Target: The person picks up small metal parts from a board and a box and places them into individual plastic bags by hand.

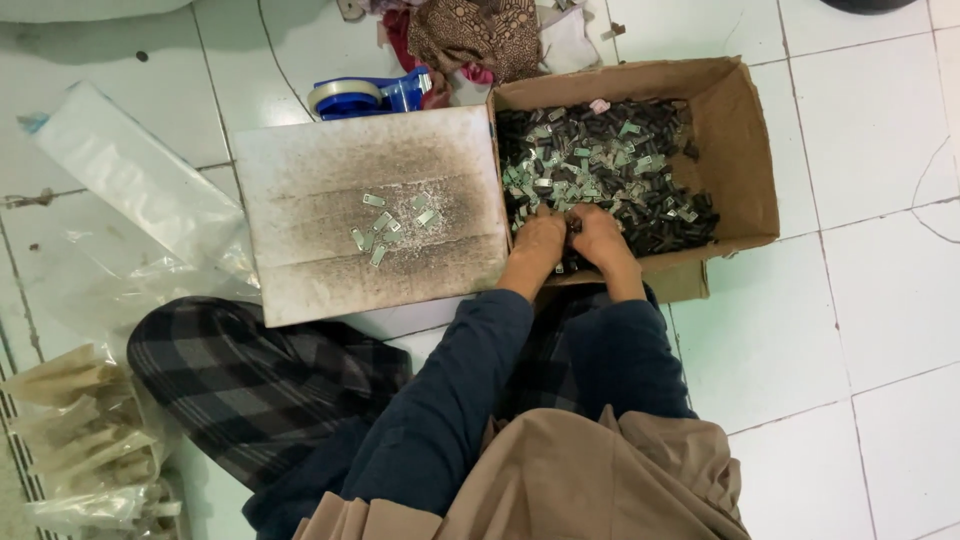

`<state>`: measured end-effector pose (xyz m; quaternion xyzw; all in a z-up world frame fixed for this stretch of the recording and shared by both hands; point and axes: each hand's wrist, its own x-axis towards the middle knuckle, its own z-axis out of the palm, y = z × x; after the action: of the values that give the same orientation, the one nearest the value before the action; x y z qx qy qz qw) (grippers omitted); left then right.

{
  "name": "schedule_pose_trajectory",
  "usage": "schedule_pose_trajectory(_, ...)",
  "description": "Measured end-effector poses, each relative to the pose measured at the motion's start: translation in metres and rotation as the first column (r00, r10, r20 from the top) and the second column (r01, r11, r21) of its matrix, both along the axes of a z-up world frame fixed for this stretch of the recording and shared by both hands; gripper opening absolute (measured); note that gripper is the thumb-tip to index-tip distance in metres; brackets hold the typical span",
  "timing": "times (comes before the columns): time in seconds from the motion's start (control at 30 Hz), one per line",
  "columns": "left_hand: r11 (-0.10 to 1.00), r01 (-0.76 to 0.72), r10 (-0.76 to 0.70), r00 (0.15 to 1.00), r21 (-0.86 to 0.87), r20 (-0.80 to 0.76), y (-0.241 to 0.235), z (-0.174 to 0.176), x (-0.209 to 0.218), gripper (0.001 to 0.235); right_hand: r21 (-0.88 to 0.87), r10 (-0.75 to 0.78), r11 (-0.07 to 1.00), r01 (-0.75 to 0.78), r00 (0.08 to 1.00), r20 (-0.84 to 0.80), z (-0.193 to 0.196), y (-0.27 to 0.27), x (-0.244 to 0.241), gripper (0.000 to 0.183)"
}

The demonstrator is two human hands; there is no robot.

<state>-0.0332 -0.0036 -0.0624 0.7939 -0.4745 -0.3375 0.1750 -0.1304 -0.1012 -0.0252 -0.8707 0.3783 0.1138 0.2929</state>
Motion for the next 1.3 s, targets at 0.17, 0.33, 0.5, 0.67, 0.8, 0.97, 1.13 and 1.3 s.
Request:
schedule_pose_trajectory(0.17,0.998,-0.056,0.055,0.996,-0.019,-0.065,0.001,0.017,0.013,0.043,0.019,-0.040,0.999,0.038,0.994,0.102,0.010,0.006,0.001,0.025)
schedule_pose_trajectory(0.33,0.912,-0.363,0.283,0.892,-0.189,-0.352,0.014,0.069,0.030,0.035,-0.005,-0.178,0.981,0.195,0.906,0.384,0.014,0.003,-0.001,0.025)
schedule_pose_trajectory(0.5,0.735,-0.598,0.306,0.712,-0.318,-0.632,0.018,0.088,0.039,0.033,0.084,-0.312,0.941,0.328,0.745,0.589,0.061,0.020,0.005,0.027)
schedule_pose_trajectory(0.67,0.731,-0.595,0.207,0.660,-0.334,-0.723,0.017,0.078,0.037,0.037,0.226,-0.329,0.944,0.239,0.664,0.671,0.094,0.039,0.013,0.039)
schedule_pose_trajectory(0.8,0.753,-0.603,0.168,0.565,-0.264,-0.808,0.023,0.090,0.034,0.039,0.222,-0.342,0.938,0.268,0.589,0.732,0.082,0.033,0.010,0.028)
schedule_pose_trajectory(0.97,0.733,-0.598,0.165,0.620,-0.325,-0.767,0.013,0.060,0.034,0.038,0.299,-0.402,0.914,0.275,0.511,0.759,0.069,0.023,-0.001,0.019)
schedule_pose_trajectory(1.13,0.698,-0.585,0.085,0.640,-0.412,-0.764,0.015,0.059,0.035,0.041,0.343,-0.444,0.894,0.290,0.460,0.769,0.061,0.018,-0.002,0.016)
schedule_pose_trajectory(1.3,0.651,-0.590,0.024,0.645,-0.478,-0.764,0.014,0.056,0.033,0.049,0.361,-0.458,0.885,0.292,0.417,0.785,0.063,0.020,0.001,0.015)
